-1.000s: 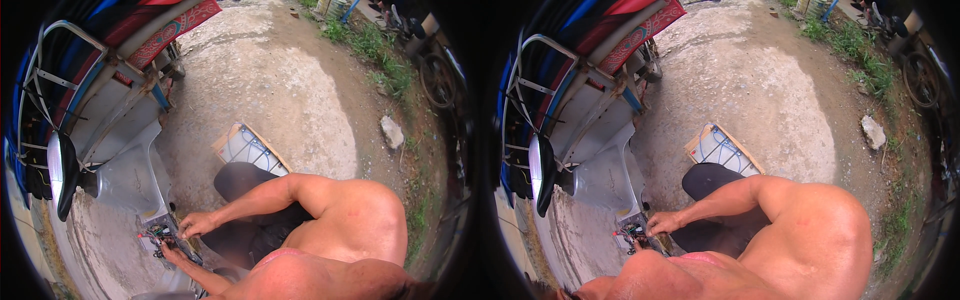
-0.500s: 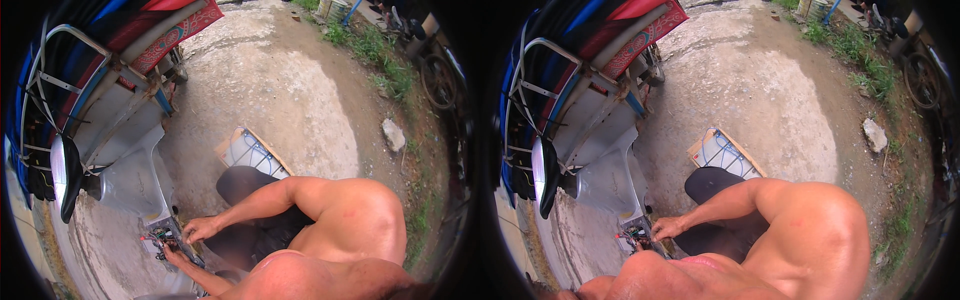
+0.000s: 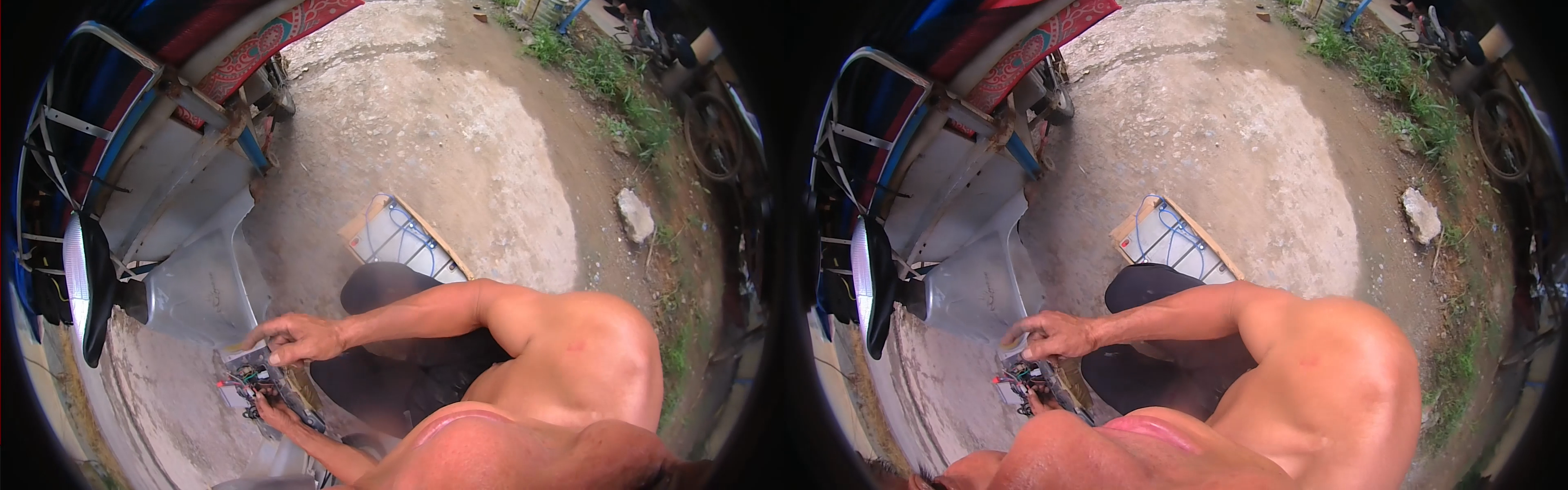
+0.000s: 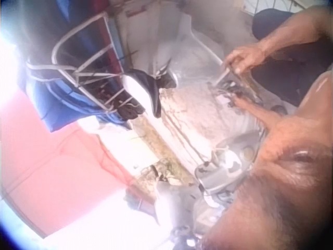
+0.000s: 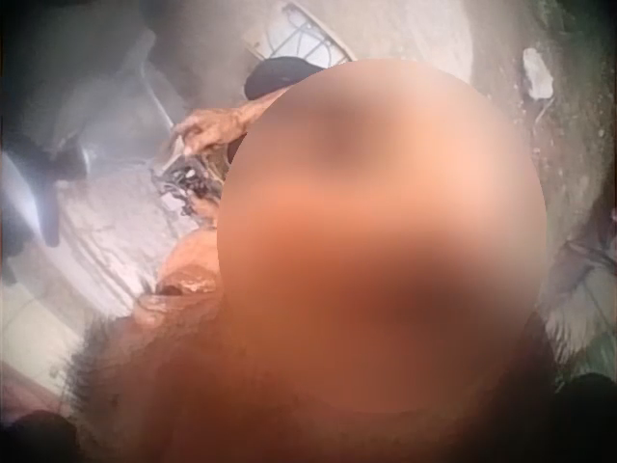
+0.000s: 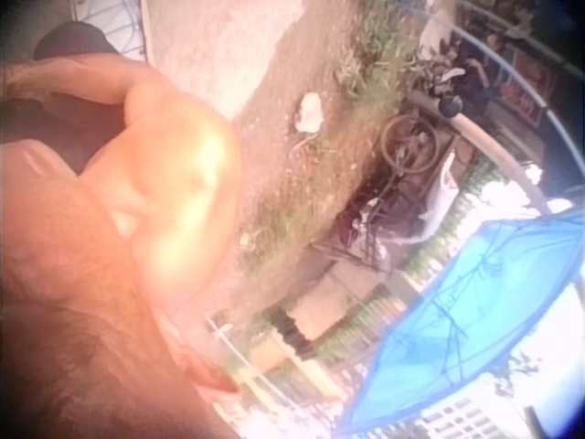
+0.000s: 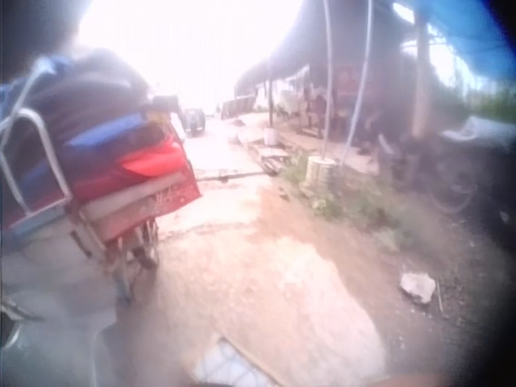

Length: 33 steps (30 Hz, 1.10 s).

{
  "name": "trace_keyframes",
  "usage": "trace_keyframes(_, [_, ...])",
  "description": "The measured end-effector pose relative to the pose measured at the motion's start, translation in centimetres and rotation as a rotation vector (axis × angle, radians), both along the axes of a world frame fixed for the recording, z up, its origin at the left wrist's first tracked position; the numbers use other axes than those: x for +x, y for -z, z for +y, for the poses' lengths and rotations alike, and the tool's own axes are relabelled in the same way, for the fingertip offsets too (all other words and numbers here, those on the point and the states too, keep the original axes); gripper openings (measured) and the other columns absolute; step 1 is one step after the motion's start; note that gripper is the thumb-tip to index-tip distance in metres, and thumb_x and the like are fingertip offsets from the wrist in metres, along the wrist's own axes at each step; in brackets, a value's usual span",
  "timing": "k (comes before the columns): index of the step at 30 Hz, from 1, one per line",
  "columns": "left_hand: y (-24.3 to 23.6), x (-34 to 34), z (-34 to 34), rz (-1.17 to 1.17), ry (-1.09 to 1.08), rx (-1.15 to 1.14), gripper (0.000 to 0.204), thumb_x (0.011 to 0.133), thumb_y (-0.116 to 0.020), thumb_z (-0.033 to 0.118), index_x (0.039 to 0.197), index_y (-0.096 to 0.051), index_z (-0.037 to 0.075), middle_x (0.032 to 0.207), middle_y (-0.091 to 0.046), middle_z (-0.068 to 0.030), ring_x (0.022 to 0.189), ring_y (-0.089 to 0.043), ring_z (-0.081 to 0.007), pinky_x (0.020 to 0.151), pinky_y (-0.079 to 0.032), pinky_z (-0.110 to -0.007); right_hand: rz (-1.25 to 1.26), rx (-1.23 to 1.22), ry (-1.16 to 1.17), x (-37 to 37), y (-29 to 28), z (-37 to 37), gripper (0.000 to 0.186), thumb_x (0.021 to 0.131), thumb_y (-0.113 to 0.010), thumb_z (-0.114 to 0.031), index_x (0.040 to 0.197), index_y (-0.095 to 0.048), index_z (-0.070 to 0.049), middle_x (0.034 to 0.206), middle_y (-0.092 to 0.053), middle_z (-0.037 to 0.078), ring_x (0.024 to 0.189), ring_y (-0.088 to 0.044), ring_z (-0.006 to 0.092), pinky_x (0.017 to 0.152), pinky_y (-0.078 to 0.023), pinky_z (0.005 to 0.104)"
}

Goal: The person manipulates electrical wires and a controller module inside a scooter's body panel, using their hands to connect and secure the components.

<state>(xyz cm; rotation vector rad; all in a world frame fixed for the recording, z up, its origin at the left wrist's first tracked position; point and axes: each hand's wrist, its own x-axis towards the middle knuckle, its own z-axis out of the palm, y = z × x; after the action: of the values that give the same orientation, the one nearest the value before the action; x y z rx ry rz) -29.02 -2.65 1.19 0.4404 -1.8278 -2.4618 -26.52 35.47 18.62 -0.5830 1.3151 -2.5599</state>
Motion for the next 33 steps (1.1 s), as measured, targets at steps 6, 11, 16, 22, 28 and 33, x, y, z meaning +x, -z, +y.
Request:
trace_keyframes(6, [0.1, -0.6, -0.5, -0.036, 0.056, 0.002, 0.021, 0.100, -0.061, 0.022, 0.100, -0.062, 0.001, 0.090, -0.060, -0.0051, 0.083, -0.055, -0.0176, 0.076, -0.046, -0.031, 0.401, -0.392, 0.506, 2.5, -10.1, 11.8, 0.094, 0.093, -0.063, -0.052, 0.160, -0.017, -0.005, 0.061, -0.050, -0.002, 0.047, -0.039, 0.0070, 0.052, -0.034, 0.0235])
trace_keyframes(11, [-0.1, -0.4, -0.1, 0.000, 0.083, 0.028, 0.020, 0.099, -0.062, 0.022, 0.104, -0.063, 0.002, 0.094, -0.062, -0.0056, 0.086, -0.057, -0.0181, 0.079, -0.047, -0.032, 0.546, -0.395, 0.605, 4.6, -11.8, 13.2, 0.092, 0.094, -0.060, -0.052, 0.159, -0.018, -0.004, 0.060, -0.050, -0.003, 0.048, -0.041, 0.0048, 0.050, -0.034, 0.0212])
trace_keyframes(16, [-0.5, 0.0, 0.5, -0.050, -0.007, -0.040, 0.020, 0.097, -0.063, 0.019, 0.109, -0.063, 0.003, 0.098, -0.063, -0.0054, 0.089, -0.057, -0.0184, 0.083, -0.047, -0.032, 0.539, -0.433, 0.636, 4.5, -11.7, 13.5, 0.087, 0.092, -0.061, -0.049, 0.157, -0.025, -0.003, 0.059, -0.050, -0.003, 0.049, -0.043, 0.0030, 0.048, -0.034, 0.0188])
trace_keyframes(22, [0.9, 0.1, -2.1, 0.046, 0.159, -0.124, 0.021, 0.095, -0.065, 0.011, 0.114, -0.062, 0.002, 0.101, -0.064, -0.0040, 0.093, -0.059, -0.0164, 0.086, -0.047, -0.031, 0.546, -0.431, 0.623, 4.1, -11.5, 13.7, 0.087, 0.092, -0.061, -0.049, 0.156, -0.027, -0.002, 0.060, -0.051, -0.003, 0.051, -0.045, 0.0033, 0.050, -0.034, 0.0192])
trace_keyframes(28, [0.5, 0.2, 0.0, 0.005, 0.057, -0.130, 0.022, 0.096, -0.062, 0.008, 0.116, -0.063, 0.000, 0.104, -0.065, -0.0050, 0.094, -0.060, -0.0161, 0.086, -0.047, -0.031, 0.570, -0.419, 0.685, 5.1, -12.3, 14.6, 0.086, 0.092, -0.062, -0.048, 0.156, -0.027, -0.001, 0.060, -0.051, -0.003, 0.050, -0.044, 0.0037, 0.050, -0.036, 0.0193])
trace_keyframes(33, [-0.6, 0.7, 0.4, 0.027, 0.047, -0.231, 0.022, 0.095, -0.061, 0.009, 0.114, -0.063, -0.002, 0.104, -0.066, -0.0072, 0.094, -0.060, -0.0181, 0.087, -0.046, -0.031, 0.644, -0.446, 0.636, 3.4, -12.6, 15.2, 0.082, 0.093, -0.060, -0.044, 0.155, -0.028, -0.002, 0.061, -0.053, 0.000, 0.047, -0.044, 0.0045, 0.045, -0.036, 0.0192])
